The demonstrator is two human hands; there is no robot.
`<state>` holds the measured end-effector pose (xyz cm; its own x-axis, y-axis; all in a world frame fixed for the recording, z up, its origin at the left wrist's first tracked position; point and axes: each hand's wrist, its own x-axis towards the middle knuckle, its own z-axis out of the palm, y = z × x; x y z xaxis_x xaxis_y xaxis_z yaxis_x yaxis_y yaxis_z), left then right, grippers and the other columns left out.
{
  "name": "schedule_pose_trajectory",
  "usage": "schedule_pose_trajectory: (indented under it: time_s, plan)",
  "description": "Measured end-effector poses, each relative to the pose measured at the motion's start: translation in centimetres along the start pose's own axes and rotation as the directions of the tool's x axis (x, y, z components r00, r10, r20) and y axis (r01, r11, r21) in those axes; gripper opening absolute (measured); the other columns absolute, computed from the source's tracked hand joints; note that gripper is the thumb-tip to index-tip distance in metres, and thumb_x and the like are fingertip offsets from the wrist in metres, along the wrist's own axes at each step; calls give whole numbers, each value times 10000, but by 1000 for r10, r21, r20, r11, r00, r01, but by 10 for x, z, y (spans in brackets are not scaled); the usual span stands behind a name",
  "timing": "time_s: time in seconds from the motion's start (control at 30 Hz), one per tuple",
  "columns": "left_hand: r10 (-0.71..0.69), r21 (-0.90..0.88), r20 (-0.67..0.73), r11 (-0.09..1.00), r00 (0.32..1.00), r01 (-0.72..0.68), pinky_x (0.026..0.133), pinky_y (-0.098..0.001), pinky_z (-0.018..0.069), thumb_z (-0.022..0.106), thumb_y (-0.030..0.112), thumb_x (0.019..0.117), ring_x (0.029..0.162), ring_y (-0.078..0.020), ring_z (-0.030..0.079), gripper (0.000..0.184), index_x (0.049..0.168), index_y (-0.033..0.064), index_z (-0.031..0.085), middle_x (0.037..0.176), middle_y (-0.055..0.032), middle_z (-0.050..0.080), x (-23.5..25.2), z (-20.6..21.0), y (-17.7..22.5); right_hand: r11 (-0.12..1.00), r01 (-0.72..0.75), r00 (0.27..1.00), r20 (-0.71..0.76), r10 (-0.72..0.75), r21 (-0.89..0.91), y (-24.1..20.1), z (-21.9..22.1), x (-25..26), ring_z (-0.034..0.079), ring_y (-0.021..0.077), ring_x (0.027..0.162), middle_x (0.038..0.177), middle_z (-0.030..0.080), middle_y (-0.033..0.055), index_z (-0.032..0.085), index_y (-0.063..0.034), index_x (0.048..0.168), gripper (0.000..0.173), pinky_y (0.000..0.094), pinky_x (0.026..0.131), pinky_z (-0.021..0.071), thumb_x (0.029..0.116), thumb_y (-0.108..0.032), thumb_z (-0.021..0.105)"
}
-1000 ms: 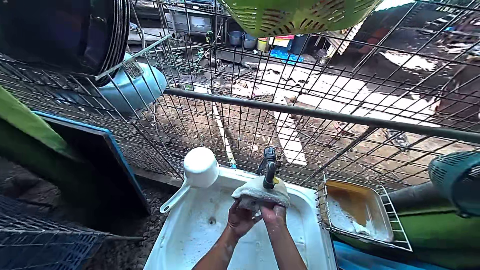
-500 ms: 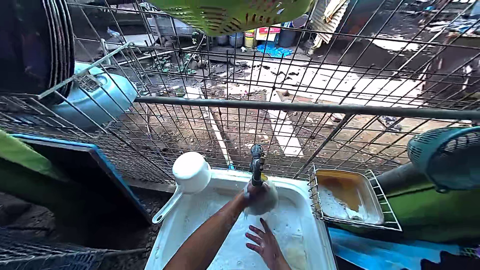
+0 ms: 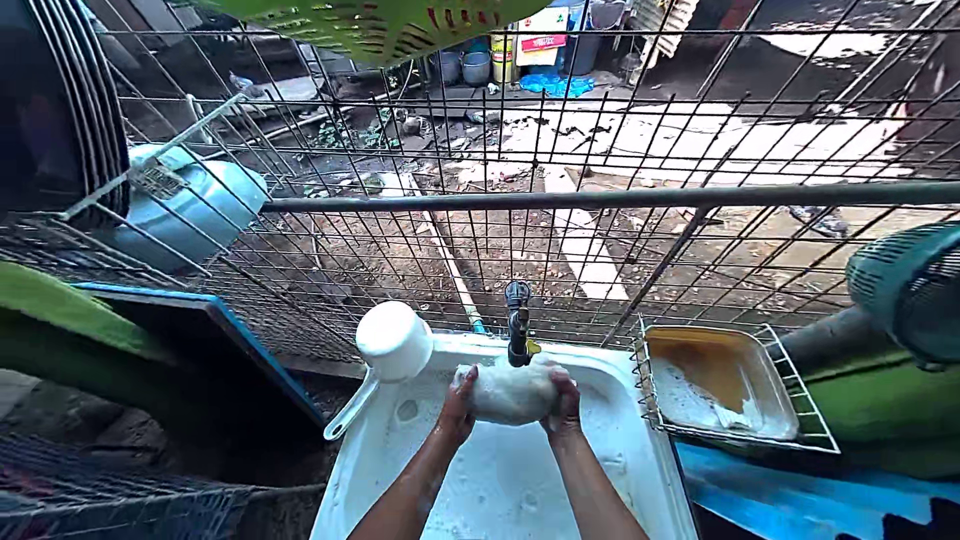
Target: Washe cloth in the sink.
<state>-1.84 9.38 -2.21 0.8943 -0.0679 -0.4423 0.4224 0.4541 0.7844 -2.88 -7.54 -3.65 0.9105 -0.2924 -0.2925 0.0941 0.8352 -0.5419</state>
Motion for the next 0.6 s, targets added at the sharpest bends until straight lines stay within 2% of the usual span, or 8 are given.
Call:
schedule_pose_trajectory:
  time_s: [0.1, 0.17, 0.3, 0.37, 0.4, 0.47, 0.53, 0.6]
  plan:
    - [-102, -11, -97, 995, 990, 101, 698, -325, 580, 362, 311, 1125, 756, -131, 670, 367, 1182, 29, 591, 856, -58, 677, 6, 11, -1, 994, 9, 1000, 23, -7, -107, -6, 13, -9, 684, 62, 710, 744, 689, -46, 635, -170, 826, 269, 282, 644, 589, 596, -221, 765]
    - [-133, 23, -68, 991, 989, 135, 676, -315, 550, 355, 269, 1122, 732, -120, 631, 320, 1139, 46, 584, 830, -45, 638, 10, 16, -2, 981, 19, 997, 82, -3, -191, -13, 16, -17, 701, 68, 757, 811, 712, -33, 622, -127, 951, 429, 293, 677, 607, 561, -192, 789]
    - [-178, 334, 122, 934, 976, 129, 799, -331, 535, 320, 200, 1121, 854, -128, 608, 351, 1219, -11, 583, 971, -85, 636, 18, 32, 10, 845, 241, 931, 360, -61, -478, -28, 32, -32, 687, 19, 805, 843, 736, -40, 729, -70, 858, 288, 228, 754, 584, 577, -130, 750]
    - [-224, 487, 212, 868, 951, 96, 810, -347, 530, 341, 181, 1111, 853, -136, 606, 338, 1214, -27, 588, 976, -98, 639, 22, 43, 21, 662, 483, 815, 570, -101, -573, -30, 36, -37, 687, 51, 891, 873, 737, 37, 720, 18, 805, 270, 241, 848, 567, 626, -179, 765]
    - [-235, 569, 290, 822, 928, 30, 797, -312, 530, 368, 144, 1094, 836, -101, 599, 294, 1211, -25, 577, 962, -75, 627, 25, 46, 26, 509, 618, 735, 669, -105, -599, -30, 38, -40, 702, 111, 910, 872, 742, 96, 714, 51, 783, 320, 292, 867, 572, 656, -240, 761]
    - [-287, 703, 388, 706, 876, -81, 845, -304, 512, 446, 74, 1060, 892, -104, 586, 274, 1274, -63, 549, 1035, -108, 623, 39, 53, 31, 149, 810, 579, 813, -53, -567, -28, 45, -47, 736, 308, 869, 823, 738, 193, 694, 49, 702, 379, 486, 795, 581, 684, -328, 725]
    - [-337, 793, 429, 585, 838, -171, 877, -313, 489, 513, 82, 1037, 928, -122, 571, 285, 1273, -74, 552, 1072, -131, 616, 42, 66, 41, -122, 861, 504, 861, 76, -493, -24, 52, -57, 733, 373, 798, 750, 705, 188, 652, 7, 639, 346, 550, 685, 576, 662, -326, 742]
    - [-366, 844, 451, 470, 814, -256, 929, -360, 497, 507, 214, 1067, 962, -167, 605, 356, 1259, -77, 580, 1090, -167, 642, 45, 75, 44, -276, 854, 502, 836, 220, -441, -13, 49, -63, 724, 372, 794, 764, 699, 175, 670, -19, 657, 312, 550, 681, 575, 649, -304, 794]
